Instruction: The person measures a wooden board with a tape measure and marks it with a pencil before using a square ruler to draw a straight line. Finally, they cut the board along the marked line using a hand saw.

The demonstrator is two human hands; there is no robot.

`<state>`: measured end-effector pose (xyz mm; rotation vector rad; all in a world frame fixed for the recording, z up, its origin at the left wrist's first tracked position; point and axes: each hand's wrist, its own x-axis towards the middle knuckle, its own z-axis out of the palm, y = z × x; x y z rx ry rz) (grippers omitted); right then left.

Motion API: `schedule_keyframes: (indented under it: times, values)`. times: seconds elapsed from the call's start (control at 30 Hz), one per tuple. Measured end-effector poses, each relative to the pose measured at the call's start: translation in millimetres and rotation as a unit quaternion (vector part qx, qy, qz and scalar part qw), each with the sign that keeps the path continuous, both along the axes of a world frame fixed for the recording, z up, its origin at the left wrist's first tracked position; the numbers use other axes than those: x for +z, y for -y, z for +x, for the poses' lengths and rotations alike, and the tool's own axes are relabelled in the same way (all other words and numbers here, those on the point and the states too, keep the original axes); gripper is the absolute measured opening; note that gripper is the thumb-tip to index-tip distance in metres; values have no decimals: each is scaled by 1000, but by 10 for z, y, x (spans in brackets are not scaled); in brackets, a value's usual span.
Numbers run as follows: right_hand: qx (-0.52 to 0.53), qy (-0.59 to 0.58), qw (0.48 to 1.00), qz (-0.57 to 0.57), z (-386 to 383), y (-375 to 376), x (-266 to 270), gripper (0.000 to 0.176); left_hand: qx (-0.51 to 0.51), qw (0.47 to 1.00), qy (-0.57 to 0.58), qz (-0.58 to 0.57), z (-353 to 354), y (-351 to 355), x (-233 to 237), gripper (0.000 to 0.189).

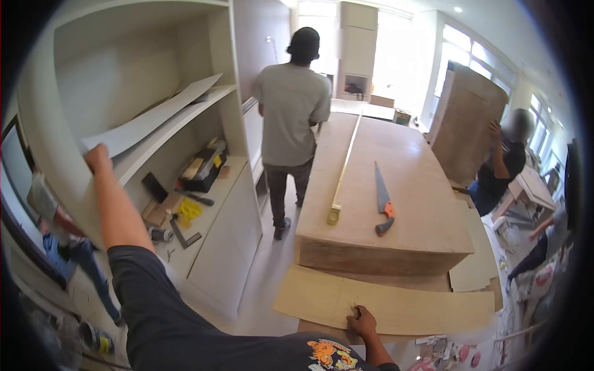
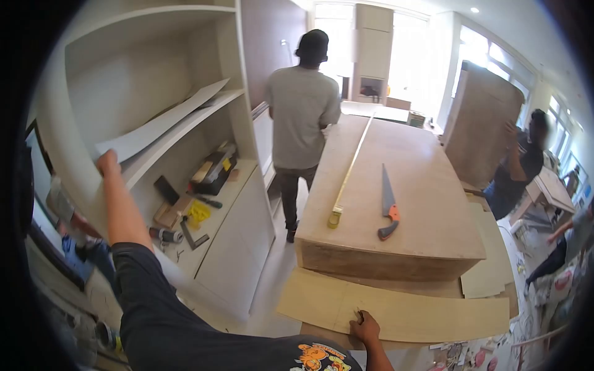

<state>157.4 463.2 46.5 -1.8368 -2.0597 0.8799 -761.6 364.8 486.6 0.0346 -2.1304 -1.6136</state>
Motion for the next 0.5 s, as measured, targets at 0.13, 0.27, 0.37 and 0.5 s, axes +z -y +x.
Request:
schedule_keyframes:
  times: [0.13,0.27,0.37,0.5]
  values:
    - [6,0,1000,7,6,-16,71,60,-174,941,63,284,1325,-101,297,24]
    - [17,-8,1000,8,35,-22,17,56,-276,900,111,317,1512,-133,289,30]
    - [22,-6,1000,0,29,-63,70,56,-328,866,157,344,1679,-187,298,30]
    - [24,-1,1000,12,19,-23,120,56,-376,838,122,376,1818,-289,269,31]
